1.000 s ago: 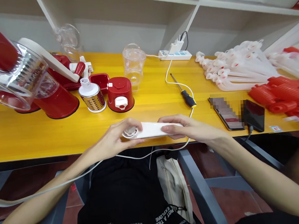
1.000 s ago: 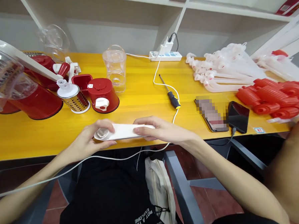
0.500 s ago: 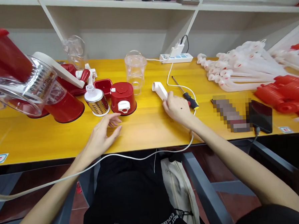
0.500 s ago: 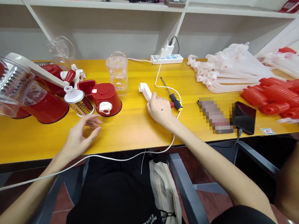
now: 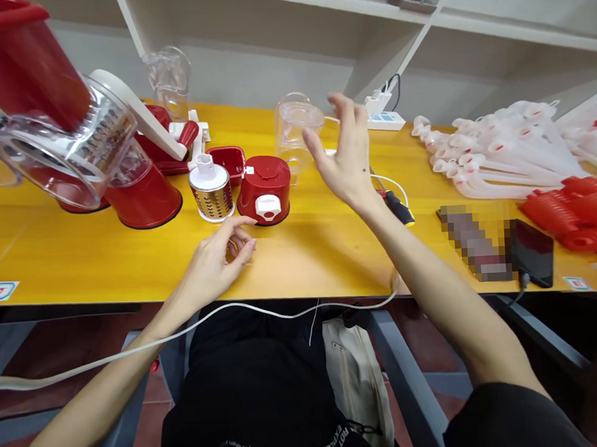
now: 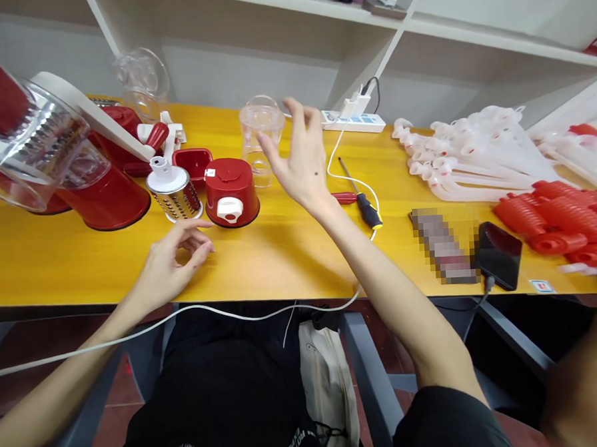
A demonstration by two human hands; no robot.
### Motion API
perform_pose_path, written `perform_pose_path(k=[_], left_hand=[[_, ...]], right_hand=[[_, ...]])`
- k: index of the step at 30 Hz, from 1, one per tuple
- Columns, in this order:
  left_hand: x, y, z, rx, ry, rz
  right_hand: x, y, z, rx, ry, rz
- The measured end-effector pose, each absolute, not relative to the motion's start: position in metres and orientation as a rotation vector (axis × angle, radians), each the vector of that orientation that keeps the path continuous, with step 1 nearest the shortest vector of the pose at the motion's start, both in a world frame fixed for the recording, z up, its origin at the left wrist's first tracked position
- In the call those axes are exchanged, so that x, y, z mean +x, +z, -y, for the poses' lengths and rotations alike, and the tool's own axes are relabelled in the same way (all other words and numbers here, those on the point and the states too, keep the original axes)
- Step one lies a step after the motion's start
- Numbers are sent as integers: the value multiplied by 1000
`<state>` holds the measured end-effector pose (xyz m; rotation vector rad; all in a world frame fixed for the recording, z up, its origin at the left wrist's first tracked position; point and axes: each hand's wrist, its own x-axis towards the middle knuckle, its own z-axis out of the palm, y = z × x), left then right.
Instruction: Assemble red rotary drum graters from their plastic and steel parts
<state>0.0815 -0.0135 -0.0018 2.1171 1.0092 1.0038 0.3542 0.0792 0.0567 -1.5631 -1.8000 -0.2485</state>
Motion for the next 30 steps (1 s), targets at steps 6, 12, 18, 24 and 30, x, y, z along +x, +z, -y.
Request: perform_pose_path(k=[6,12,18,24,30], left_hand=[[81,-1,15,2111,971,-1014],[79,-1,14,2128,974,-1012],[85,-1,13,2124,1122,-948],[106,10,12,2214,1149,-822],[132,23,14,2367,1224,-743]], right_hand=[[317,68,-131,-1680,-157,1805],[348,83,-118,-1692,-49,1537],[392,85,-75,-1553,67,1168],[402,70,-50,-1580,41,1288],[401,69,-4,-1384,114,1302]])
